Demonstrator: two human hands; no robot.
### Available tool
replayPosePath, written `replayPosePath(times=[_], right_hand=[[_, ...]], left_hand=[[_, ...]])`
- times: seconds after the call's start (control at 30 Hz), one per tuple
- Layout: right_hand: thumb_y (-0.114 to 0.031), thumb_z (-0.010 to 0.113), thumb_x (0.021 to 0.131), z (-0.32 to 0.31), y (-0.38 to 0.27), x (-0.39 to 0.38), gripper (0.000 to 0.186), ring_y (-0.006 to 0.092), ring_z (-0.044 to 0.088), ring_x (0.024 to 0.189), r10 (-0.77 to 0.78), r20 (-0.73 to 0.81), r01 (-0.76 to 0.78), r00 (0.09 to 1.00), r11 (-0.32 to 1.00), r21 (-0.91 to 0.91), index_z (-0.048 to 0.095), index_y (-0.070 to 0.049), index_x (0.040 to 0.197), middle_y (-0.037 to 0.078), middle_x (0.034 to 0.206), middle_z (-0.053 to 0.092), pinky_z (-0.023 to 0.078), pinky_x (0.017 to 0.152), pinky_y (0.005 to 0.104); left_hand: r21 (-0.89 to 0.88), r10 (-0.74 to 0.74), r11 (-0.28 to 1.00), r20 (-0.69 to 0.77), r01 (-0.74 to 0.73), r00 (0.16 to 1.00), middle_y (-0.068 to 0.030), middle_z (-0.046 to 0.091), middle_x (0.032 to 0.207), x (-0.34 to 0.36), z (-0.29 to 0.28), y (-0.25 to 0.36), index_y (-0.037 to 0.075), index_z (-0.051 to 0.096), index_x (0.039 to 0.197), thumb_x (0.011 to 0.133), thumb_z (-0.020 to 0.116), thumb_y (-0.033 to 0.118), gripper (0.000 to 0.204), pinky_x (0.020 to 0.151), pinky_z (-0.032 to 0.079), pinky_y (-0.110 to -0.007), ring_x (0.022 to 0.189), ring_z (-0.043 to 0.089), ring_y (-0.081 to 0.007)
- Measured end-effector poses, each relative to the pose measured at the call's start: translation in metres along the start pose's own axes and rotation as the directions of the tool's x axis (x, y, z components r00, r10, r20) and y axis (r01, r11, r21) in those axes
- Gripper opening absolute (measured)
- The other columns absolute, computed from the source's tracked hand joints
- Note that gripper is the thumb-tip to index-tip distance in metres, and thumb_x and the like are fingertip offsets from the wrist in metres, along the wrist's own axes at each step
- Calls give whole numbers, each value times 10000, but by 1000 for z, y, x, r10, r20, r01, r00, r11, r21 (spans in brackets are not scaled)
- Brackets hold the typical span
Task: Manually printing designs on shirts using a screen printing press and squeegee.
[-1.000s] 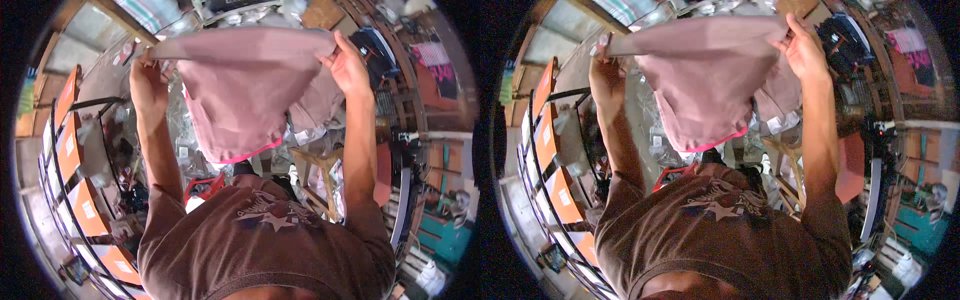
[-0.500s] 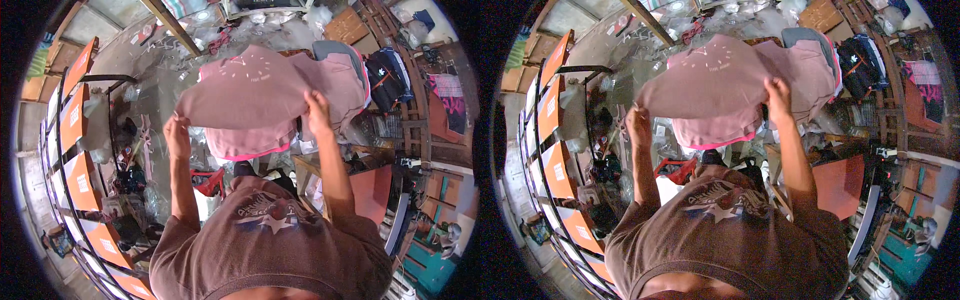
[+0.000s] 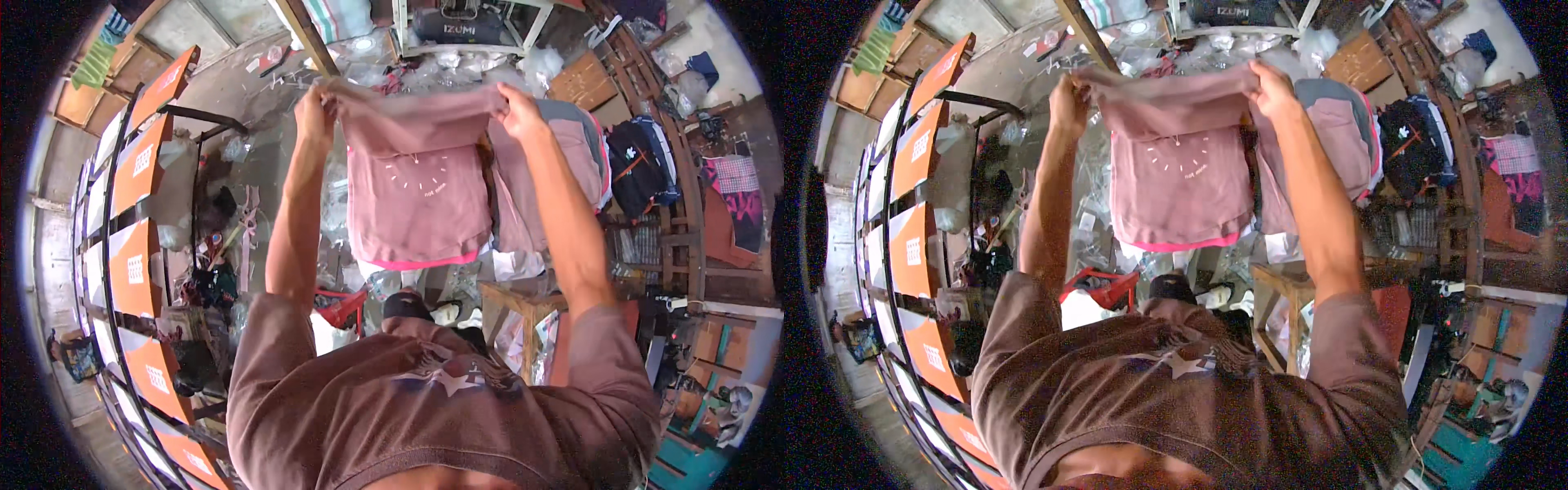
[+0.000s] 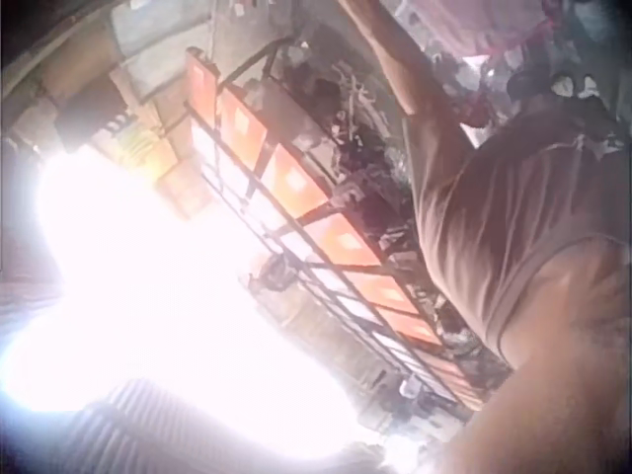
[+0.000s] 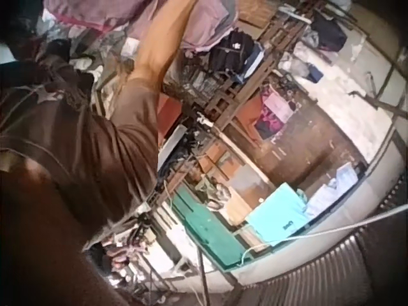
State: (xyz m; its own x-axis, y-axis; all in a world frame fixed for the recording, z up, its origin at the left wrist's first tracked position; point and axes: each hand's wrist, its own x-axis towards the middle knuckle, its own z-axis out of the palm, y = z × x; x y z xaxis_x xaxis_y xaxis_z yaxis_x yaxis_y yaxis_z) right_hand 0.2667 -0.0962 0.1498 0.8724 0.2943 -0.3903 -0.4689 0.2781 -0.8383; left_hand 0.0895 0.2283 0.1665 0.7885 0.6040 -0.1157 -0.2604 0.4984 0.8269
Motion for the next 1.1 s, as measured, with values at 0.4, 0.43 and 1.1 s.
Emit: replayPosePath(times=[0.4, 0.43, 1.1], right_hand=[[-216, 672, 874, 27, -48, -49, 149, 121, 595, 857, -169, 75, 169, 983, 986, -1, 633, -145, 999, -19, 917, 642, 470, 686, 296], [-215, 671, 874, 23, -32, -59, 152, 115, 594, 834, -134, 71, 134, 988, 991, 10, 631, -142, 1002, -24, 905, 637, 468, 670, 279], [-87, 725, 799, -113, 205, -112, 342, 144, 606, 643, 138, -141, -173, 980, 946, -274, 586, -32, 1107, 54, 836, 641, 531, 558, 276]], left_hand=[[13, 169, 985, 93, -171, 981, -28, 546, 878, -22, -6, 66, 93, 493, 831, 940, 478, 250, 191, 839, 463, -343, 854, 557, -177], [2, 156, 988, 100, -157, 983, -18, 523, 844, -29, -30, 54, 97, 497, 826, 926, 480, 224, 162, 840, 464, -339, 831, 546, -165], [768, -98, 523, -376, 369, 921, -110, 686, 782, -202, -214, -156, -18, 691, 891, 799, 592, 283, 330, 568, 538, -319, 681, 663, -172]])
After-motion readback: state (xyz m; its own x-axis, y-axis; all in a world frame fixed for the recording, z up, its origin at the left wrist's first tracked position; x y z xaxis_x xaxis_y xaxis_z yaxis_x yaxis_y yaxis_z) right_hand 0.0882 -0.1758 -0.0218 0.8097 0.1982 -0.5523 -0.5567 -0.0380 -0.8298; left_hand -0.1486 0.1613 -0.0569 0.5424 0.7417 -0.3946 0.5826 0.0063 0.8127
